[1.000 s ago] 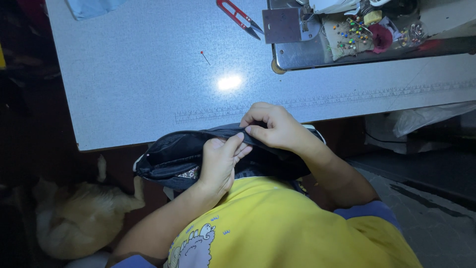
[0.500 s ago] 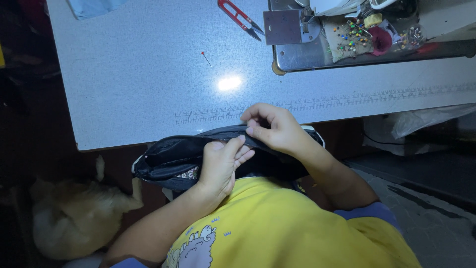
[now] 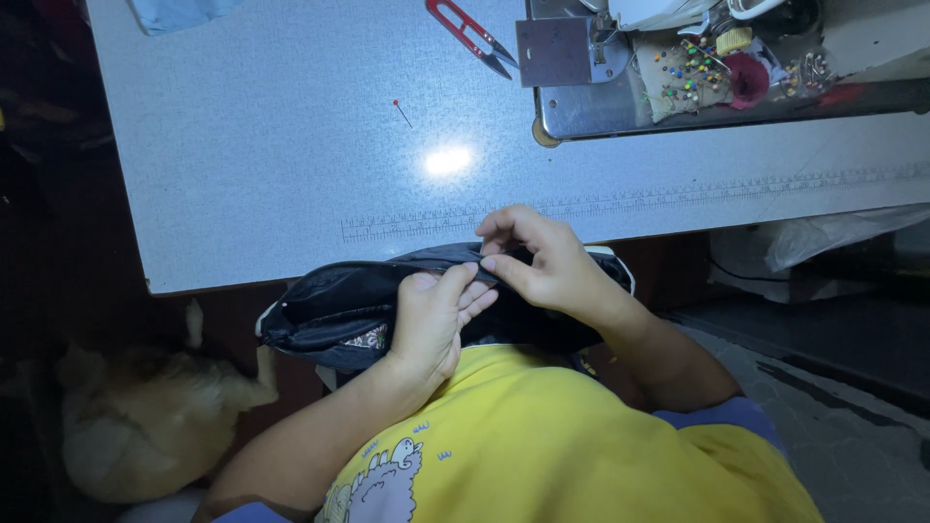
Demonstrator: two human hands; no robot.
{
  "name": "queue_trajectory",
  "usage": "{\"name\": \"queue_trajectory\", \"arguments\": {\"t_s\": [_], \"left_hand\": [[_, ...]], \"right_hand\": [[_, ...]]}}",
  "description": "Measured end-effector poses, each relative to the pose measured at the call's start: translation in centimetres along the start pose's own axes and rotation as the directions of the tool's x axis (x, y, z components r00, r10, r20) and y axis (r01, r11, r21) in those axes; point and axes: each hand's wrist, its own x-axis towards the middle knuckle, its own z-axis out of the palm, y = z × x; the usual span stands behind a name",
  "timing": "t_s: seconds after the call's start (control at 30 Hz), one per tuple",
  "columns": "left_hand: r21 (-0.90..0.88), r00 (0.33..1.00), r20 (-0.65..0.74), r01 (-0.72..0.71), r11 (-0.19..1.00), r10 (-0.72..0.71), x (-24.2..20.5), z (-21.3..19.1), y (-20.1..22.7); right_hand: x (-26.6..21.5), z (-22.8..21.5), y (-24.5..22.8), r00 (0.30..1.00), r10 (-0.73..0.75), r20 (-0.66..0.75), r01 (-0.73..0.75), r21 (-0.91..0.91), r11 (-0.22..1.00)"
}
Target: Pinning the inner lining of a bag to the outer fabric to prepare it for sewing.
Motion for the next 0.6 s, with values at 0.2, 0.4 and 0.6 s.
{"name": "queue_trajectory", "arguments": {"t_s": [0.2,0.4,0.6], "left_hand": [[-0.029,1.000,0.022,0.004,1.000,-0.003,3.0,-1.7,-2.6],[-0.064,1.000,0.013,0.011,0.998,-0.010,0.9,-0.5,-0.7],[-0.072,1.000,0.011,-0.001,0.997,0.002,-0.8,0.6,0.3]], "right_hand": [[-0.4,-0.2,-1.4,0.994,-0.102,0.025,0.105,-0.147,0.983],[-0.5,-0.5,-2.8,0.988,-0.134,0.076,0.148,-0.216,0.965],[-0.2,-0.5,-2.2,0.997,0.026,0.069,-0.009,-0.244,0.970]]}}
